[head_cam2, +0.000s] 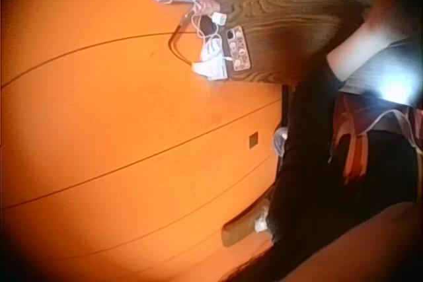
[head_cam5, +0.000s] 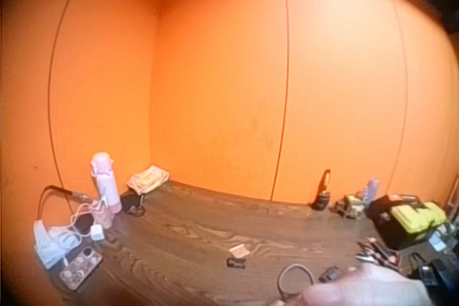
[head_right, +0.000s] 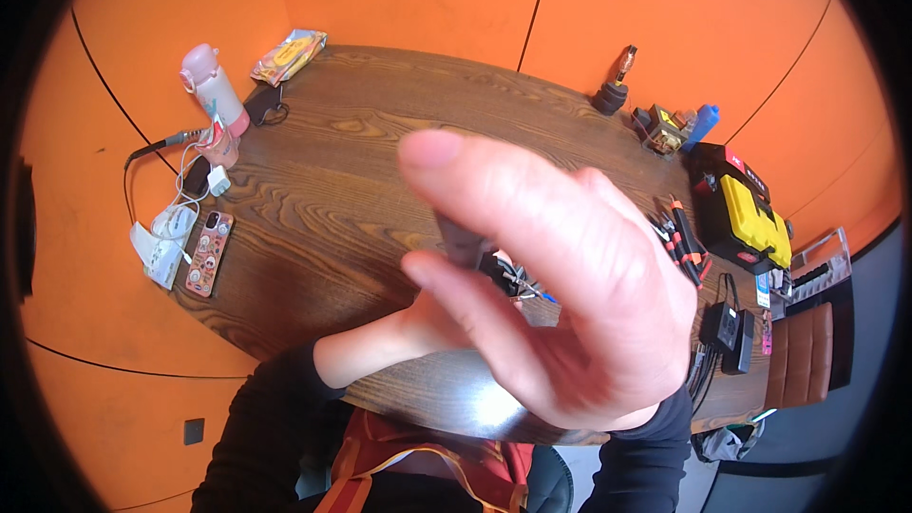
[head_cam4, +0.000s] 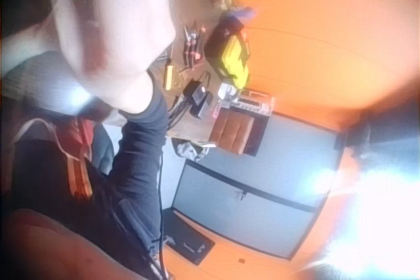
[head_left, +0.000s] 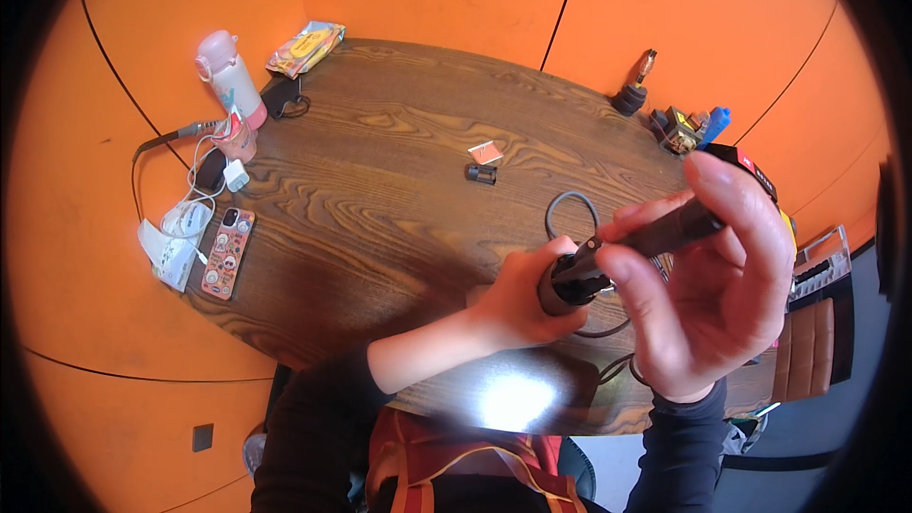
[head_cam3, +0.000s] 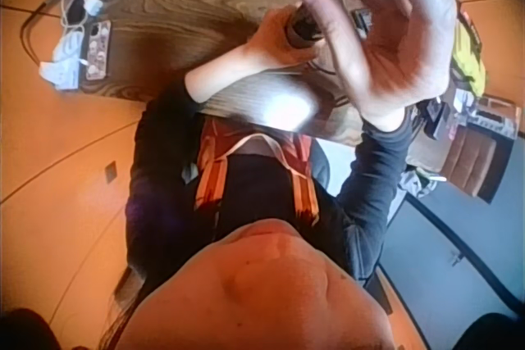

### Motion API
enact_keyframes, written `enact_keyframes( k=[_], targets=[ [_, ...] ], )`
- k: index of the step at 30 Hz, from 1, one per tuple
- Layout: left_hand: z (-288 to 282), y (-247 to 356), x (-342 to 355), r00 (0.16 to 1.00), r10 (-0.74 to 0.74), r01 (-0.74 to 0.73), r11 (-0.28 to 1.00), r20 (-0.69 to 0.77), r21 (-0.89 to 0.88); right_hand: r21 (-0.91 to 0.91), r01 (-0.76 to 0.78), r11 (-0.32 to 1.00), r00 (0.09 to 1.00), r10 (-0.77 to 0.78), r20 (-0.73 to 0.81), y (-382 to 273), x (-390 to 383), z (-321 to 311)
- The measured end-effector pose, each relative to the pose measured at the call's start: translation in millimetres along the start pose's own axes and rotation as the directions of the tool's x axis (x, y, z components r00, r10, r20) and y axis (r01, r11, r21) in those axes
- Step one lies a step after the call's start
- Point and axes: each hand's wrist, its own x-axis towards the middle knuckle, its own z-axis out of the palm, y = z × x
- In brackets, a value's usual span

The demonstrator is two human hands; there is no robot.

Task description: The person disassembles a hairdryer by removing screws and detaching the handle from the main body. They use a screwdriver to remove screws from the handle and body, then separate the components and inspect the internal wiring.

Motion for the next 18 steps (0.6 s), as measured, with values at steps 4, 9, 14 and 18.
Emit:
enact_keyframes(
  k=[4,9,14,18],
  targets=[
    [0.1,-0.2,1.3,1.0,-0.008,0.008,1.0,-0.025,-0.006,0.017,0.048,0.999,0.999,-0.048,0.014,5.0,3.4,-1.8],
    [2.8,-2.7,1.2,0.998,-0.048,0.046,0.998,-0.051,-0.048,0.096,-0.155,0.983,0.988,0.157,-0.008,-4.2,2.1,4.7],
    [3.6,0.5,2.1,0.995,-0.094,0.092,0.995,-0.038,-0.049,0.116,-0.127,0.985,0.992,0.126,0.011,0.0,0.7,6.2],
    [-1.2,8.7,-1.1,0.998,-0.067,0.067,0.997,-0.005,0.047,0.098,-0.02,0.995,1.0,0.019,0.012,9.8,0.5,2.7]
  ],
)
